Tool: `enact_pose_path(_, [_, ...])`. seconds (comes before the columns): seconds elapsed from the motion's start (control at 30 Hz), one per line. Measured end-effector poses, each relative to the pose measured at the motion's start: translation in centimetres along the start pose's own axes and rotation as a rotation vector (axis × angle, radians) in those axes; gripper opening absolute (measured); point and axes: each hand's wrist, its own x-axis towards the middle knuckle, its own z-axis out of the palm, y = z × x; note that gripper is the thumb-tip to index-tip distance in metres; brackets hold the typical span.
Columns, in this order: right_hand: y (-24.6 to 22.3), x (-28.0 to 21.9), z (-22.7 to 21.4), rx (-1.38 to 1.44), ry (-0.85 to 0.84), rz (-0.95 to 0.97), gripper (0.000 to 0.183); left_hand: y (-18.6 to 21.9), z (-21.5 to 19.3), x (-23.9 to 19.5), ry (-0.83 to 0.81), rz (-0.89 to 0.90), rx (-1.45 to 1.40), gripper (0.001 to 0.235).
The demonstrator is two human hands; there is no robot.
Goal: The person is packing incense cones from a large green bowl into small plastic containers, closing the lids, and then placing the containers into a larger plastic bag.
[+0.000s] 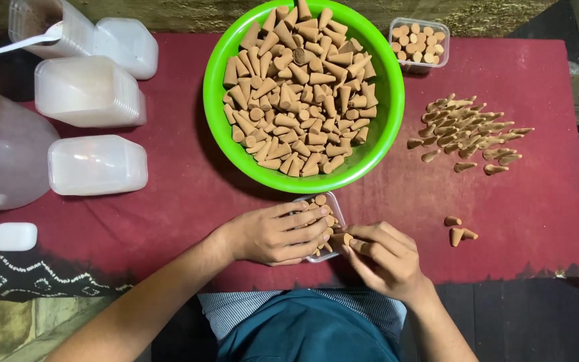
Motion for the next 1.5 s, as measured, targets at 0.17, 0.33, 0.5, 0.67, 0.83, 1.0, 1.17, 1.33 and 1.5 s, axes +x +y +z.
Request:
enact_pose_path(0.17, [-1.5, 2.6, -2.0, -0.154, -0.270, -0.129, 0.014, -0.5, -2.7, 1.7, -0.141, 0.065, 0.064, 0.026])
enact_pose_path(0.33, [-1.1, 2.2, -1.8, -0.220, -0.384, -0.129, 0.011, -0.6, -2.8, 1.9, -0.143, 0.057, 0.074, 0.022])
enact_pose_path(0.5, [-1.7, 3.4, -1.4, -0.306, -0.420, -0.130, 0.014, -0.6, -2.6, 1.6, -0.124, 0.065, 0.064, 0.024])
enact_pose_path(0.67, [-2.0, 3.8, -1.6, -0.300, -0.395, -0.130, 0.015, -0.8, -3.0, 1.9, -0.181, 0.024, -0.079, 0.049])
enact_pose_path(0.83, [-2.0, 2.8, -1.7, -0.269, -0.374, -0.118, 0.013, 0.6, -3.5, 3.3, -0.197, -0.156, -0.182, 0.024])
enact_pose_path(1.0, [-2.2, 3.2, -1.8, -0.193, -0.372, -0.105, 0.011, 2.7, -2.8, 3.9, -0.483, -0.406, -0.072, 0.031])
enact_pose_path(1.17, [-2.4, 3.3, -1.9, -0.184, -0.397, -0.082, 0.011, 4.1, -2.1, 5.3, -0.747, -0.600, -0.039, 0.030])
enact_pose_path(1.33, [-2.2, 3.3, -2.1, -0.172, -0.416, -0.072, 0.010, 4.7, -1.8, 6.9, -0.857, -0.881, -0.082, 0.031])
enact_pose_path(1.5, [-2.0, 3.0, -2.0, -0.161, -0.429, -0.073, 0.012, 6.1, -0.5, 6.3, -0.949, -0.775, 0.155, 0.030])
